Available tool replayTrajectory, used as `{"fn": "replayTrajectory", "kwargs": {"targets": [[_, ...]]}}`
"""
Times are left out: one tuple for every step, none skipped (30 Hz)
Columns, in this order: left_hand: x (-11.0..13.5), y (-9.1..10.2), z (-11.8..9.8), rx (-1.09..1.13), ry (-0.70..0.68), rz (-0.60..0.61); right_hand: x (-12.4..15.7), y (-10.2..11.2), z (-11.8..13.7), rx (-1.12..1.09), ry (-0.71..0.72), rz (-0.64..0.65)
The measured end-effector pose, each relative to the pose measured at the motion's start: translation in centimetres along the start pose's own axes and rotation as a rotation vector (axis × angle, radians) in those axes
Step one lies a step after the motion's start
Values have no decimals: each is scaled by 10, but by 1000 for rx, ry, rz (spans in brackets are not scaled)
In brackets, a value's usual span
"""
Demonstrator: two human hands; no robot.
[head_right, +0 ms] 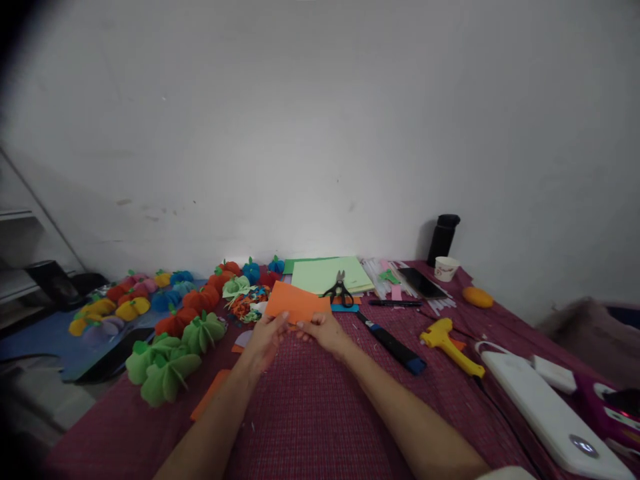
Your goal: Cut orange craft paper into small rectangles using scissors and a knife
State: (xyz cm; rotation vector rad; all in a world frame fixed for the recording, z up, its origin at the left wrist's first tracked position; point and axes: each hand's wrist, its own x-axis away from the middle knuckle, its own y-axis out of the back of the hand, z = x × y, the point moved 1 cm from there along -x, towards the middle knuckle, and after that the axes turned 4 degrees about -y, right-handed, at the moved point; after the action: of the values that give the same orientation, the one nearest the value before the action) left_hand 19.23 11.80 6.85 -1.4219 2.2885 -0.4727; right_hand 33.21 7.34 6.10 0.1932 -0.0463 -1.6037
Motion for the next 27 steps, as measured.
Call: {"fn": "replayTrajectory", "kwargs": {"targets": [[1,0,2,-30,-1,21,0,1,0,28,20,-4],[1,0,4,-59,-5,27,0,1,1,62,39,-5],[1,1,5,-81,-10,21,1,2,2,97,58,-2],[1,2,6,-94,-12,11,1,2,2,130,75,2],[1,3,7,-98,-13,1,2,3,3,158,88,5],[1,4,7,-99,-17,-6,2,4,4,178,94,6],[0,5,6,-102,-24,-13,2,5,4,191,96,6],[0,7,5,-104,-35,-21,2,7,5,198,94,11],[-1,8,3,-105,-50,-30,2,9,5,203,90,14],[-2,9,2,-105,-67,-41,2,11,5,209,85,18],[-3,10,0,-105,-84,-53,1,14,5,219,82,25],[-4,12,-2,-103,-98,-63,1,17,5,234,82,34],[-5,14,-4,-100,-109,-73,1,19,5,254,86,41],[-7,15,-6,-97,-118,-85,1,22,6,277,93,43],[-8,17,-8,-92,-127,-99,1,24,7,302,101,41],[-9,19,-10,-89,-133,-110,2,26,8,327,108,37],[-10,20,-12,-89,-139,-118,2,28,9,350,115,29],[-10,20,-14,-93,-144,-121,3,29,10,372,119,21],[-9,20,-17,-100,-147,-115,4,30,11,388,122,14],[-8,19,-19,-107,-151,-100,5,30,12,400,123,12],[-6,17,-21,-111,-153,-70,6,30,12,408,124,15],[-4,14,-23,-110,-154,-26,7,30,12,411,126,23],[-2,11,-24,-107,-153,25,7,29,11,413,129,35],[0,8,-24,-108,-150,76,8,29,10,417,132,49],[1,6,-24,-114,-147,118,8,28,9,424,134,62],[2,5,-23,-130,-143,146,8,27,9,433,135,70],[2,4,-22,-152,-143,155,9,26,9,438,136,71]]}}
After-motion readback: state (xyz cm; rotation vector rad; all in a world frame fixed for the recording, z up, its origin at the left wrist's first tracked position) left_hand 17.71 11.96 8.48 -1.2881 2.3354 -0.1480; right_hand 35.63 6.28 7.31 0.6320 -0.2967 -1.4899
